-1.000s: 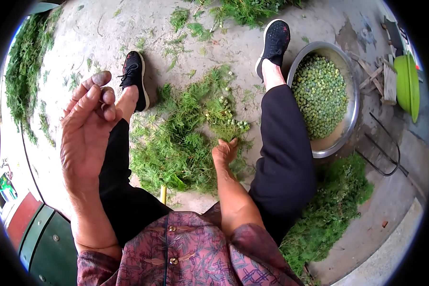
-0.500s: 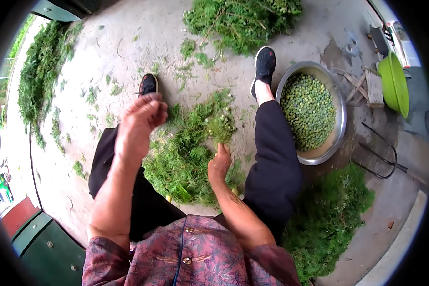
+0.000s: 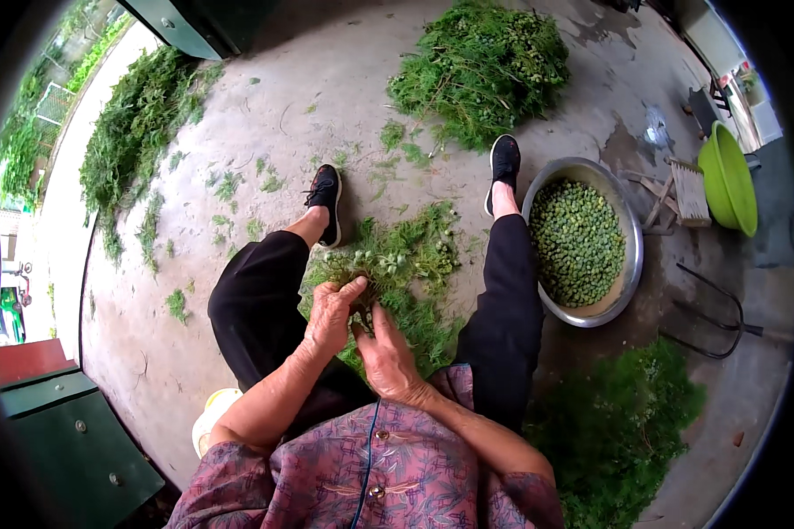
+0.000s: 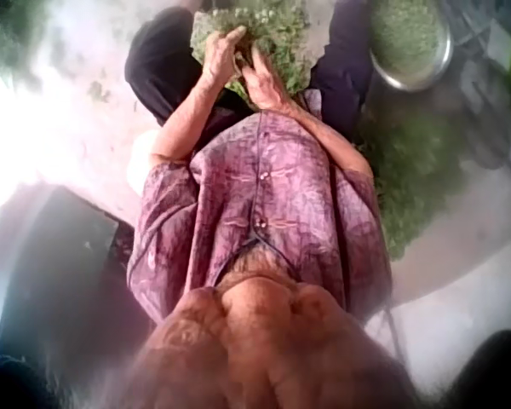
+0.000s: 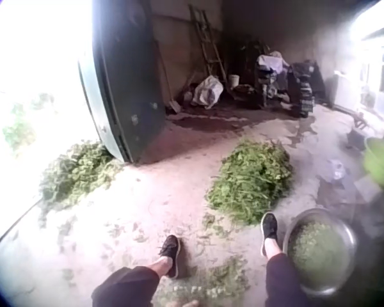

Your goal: The person picks up cypress branches by hand, plucks the cypress berries from them, and drops the berries into a large metal bowl. They occasionally toss the stripped branches onto a pile on the ground and reach for new branches to continue the process.

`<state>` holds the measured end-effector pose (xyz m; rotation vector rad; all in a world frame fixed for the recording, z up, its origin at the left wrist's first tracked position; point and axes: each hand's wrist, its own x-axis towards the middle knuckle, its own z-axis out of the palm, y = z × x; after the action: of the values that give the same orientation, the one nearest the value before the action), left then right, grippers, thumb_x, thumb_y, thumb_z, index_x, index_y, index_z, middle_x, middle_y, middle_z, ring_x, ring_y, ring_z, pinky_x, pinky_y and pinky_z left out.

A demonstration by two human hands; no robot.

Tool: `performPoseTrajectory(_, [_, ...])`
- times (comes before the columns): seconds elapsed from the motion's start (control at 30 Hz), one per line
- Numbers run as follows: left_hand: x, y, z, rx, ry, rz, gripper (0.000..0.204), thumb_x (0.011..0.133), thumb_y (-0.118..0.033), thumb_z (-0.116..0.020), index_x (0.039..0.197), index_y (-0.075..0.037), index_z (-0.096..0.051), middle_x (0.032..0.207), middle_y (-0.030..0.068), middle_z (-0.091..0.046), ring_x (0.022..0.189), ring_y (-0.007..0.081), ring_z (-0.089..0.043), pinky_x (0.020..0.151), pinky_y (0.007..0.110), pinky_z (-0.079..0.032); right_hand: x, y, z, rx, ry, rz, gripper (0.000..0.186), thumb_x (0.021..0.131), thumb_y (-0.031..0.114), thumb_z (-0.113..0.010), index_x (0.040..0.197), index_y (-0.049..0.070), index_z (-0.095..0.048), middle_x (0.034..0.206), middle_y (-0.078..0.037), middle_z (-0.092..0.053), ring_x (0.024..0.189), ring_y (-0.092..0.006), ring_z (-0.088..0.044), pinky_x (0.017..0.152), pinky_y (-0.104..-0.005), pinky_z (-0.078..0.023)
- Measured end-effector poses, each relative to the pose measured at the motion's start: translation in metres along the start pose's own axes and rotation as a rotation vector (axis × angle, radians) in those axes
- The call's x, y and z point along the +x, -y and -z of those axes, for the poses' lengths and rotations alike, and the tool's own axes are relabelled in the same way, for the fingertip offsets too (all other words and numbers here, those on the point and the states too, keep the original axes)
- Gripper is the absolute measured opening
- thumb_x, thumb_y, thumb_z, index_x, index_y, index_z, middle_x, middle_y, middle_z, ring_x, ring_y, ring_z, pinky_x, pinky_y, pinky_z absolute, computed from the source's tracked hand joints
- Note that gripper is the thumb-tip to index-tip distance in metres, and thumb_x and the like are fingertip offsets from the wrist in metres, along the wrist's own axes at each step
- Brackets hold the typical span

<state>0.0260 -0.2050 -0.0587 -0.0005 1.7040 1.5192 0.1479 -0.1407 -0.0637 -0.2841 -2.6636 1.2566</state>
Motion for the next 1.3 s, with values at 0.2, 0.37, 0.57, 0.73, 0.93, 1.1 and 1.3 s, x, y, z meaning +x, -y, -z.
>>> performPoseTrajectory(0.2, [-0.028,-0.005,0.000,-0.137,0.039,-0.049,0.014,0.081,-0.012,-0.055,0.088,-0.001,-0.060,0.076,0.0001,-0.059,0.066,0.0071,-0.052,0.061,0.023,-0.043,0.004,0.019,0.054,0.140,-0.421,0.005,0.019,0.073,-0.002,-0.062,0.092,0.002,-0.060,0.084,-0.010,-0.061,0.073,-0.0206,-0.061,0.062,-0.0266,-0.049])
performPoseTrajectory(0.37, [-0.054,-0.008,-0.006,-0.204,0.163,-0.015,0.016,0.080,-0.011,-0.057,0.091,0.000,-0.060,0.078,-0.0002,-0.060,0.068,0.0067,-0.053,0.062,0.022,-0.043,0.022,0.012,0.081,0.251,-0.333,-0.129,0.027,0.074,-0.002,-0.061,0.101,0.002,-0.058,0.087,-0.009,-0.059,0.074,-0.0187,-0.058,0.066,-0.0260,-0.047])
performPoseTrajectory(0.57, [-0.071,0.002,-0.021,-0.127,0.161,-0.066,0.023,0.078,-0.014,-0.065,0.095,0.001,-0.059,0.080,0.0016,-0.061,0.069,0.0069,-0.053,0.061,0.022,-0.044,0.006,0.007,0.065,0.258,-0.231,-0.121,0.026,0.072,0.003,-0.064,0.097,0.004,-0.059,0.080,-0.008,-0.057,0.069,-0.0181,-0.056,0.062,-0.0274,-0.046])
performPoseTrajectory(0.73, [-0.084,-0.003,-0.028,-0.120,0.143,-0.072,0.016,0.078,-0.012,-0.064,0.089,0.000,-0.061,0.075,0.0003,-0.061,0.066,0.0068,-0.053,0.061,0.022,-0.044,-0.005,0.008,0.072,0.400,-0.135,-0.269,0.016,0.075,0.005,-0.063,0.090,0.001,-0.061,0.079,-0.008,-0.059,0.069,-0.0164,-0.057,0.061,-0.0259,-0.045])
performPoseTrajectory(0.93, [-0.091,-0.010,-0.029,-0.033,0.180,-0.051,0.012,0.077,-0.012,-0.063,0.084,-0.002,-0.063,0.070,-0.0011,-0.060,0.064,0.0060,-0.052,0.061,0.022,-0.042,-0.016,-0.002,0.073,1.367,-0.031,-0.638,0.014,0.083,0.008,-0.057,0.094,-0.002,-0.058,0.083,-0.001,-0.059,0.075,-0.0079,-0.055,0.067,-0.0213,-0.045])
performPoseTrajectory(1.1, [-0.098,-0.024,-0.027,-0.044,0.284,0.015,0.013,0.077,-0.011,-0.062,0.085,-0.001,-0.063,0.070,0.0001,-0.061,0.064,0.0066,-0.053,0.061,0.022,-0.043,-0.020,-0.008,0.078,1.567,0.025,-0.648,0.019,0.085,0.016,-0.056,0.097,0.002,-0.056,0.078,-0.001,-0.055,0.064,-0.0068,-0.048,0.057,-0.0177,-0.040])
performPoseTrajectory(1.3, [-0.099,-0.017,-0.025,-0.060,0.262,-0.034,0.017,0.076,-0.010,-0.063,0.091,-0.001,-0.063,0.074,0.0003,-0.062,0.066,0.0070,-0.055,0.063,0.022,-0.044,-0.021,0.007,0.095,1.308,0.100,-0.496,0.031,0.080,0.021,-0.063,0.102,0.002,-0.053,0.081,-0.001,-0.052,0.067,-0.0064,-0.048,0.059,-0.0190,-0.040])
